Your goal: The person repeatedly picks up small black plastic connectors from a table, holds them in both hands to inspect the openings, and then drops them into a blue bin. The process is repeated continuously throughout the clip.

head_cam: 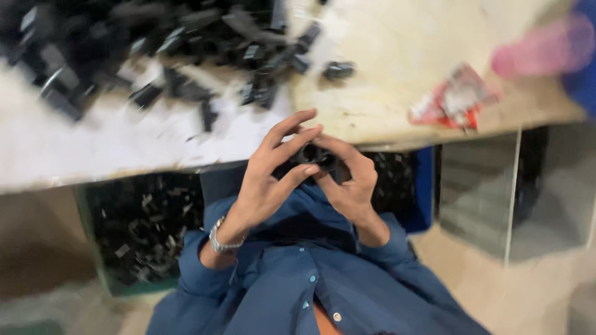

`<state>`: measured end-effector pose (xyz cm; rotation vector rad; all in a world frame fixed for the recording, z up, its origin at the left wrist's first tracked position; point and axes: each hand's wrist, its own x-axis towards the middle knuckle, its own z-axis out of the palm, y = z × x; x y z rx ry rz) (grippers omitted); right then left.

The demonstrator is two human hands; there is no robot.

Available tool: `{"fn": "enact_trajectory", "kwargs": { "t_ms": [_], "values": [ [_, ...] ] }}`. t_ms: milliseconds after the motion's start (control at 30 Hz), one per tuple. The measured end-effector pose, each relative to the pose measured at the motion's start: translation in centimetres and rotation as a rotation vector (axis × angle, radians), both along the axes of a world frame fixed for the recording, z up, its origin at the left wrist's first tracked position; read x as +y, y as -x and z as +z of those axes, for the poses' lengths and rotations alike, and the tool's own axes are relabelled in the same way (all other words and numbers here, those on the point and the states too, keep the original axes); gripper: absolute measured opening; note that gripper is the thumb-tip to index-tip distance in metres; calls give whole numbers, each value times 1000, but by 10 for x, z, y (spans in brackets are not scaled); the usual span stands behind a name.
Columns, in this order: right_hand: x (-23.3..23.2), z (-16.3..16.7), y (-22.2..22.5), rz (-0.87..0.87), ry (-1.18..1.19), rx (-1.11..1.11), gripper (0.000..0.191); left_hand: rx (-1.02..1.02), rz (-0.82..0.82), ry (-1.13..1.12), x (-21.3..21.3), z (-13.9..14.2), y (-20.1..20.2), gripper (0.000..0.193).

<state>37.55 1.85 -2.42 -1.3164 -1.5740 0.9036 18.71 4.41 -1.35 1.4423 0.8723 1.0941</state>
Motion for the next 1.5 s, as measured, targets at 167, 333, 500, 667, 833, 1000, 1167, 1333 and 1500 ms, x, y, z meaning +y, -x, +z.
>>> {"fn": "enact_trajectory", "kwargs": {
  "t_ms": [167, 333, 500, 667, 833, 1000, 1167, 1333, 1500],
  "values": [
    [-31, -13, -48, -85, 232, 114, 46, 146, -240, -79, -2, 1, -38, 63],
    [-68, -1, -94, -404, 373, -5, 40, 122, -396, -172, 0, 6, -63, 81],
    [-77, 15, -139, -360, 196, -1010, 53, 98, -320, -56, 22, 7, -52, 44],
    [-61, 24, -128, -332, 144, -352, 16, 495, 166, -496, 65, 12, -34, 26],
    [13, 37, -61, -230, -155, -558, 42, 943, 374, -661, 101, 26, -50, 39],
    [80, 51, -36, -94, -416, -861, 69, 1022, 319, -692, 102, 39, -70, 38],
    [78, 30, -52, -256, -336, -618, 39, 932, 300, -605, 91, 29, -80, 52],
    [75, 7, -61, -309, -328, -377, 42, 834, 376, -684, 76, 25, -85, 52],
    [74, 7, -62, -318, -381, -259, 42, 275, 464, -513, 44, 27, -73, 45]
  ]
}}
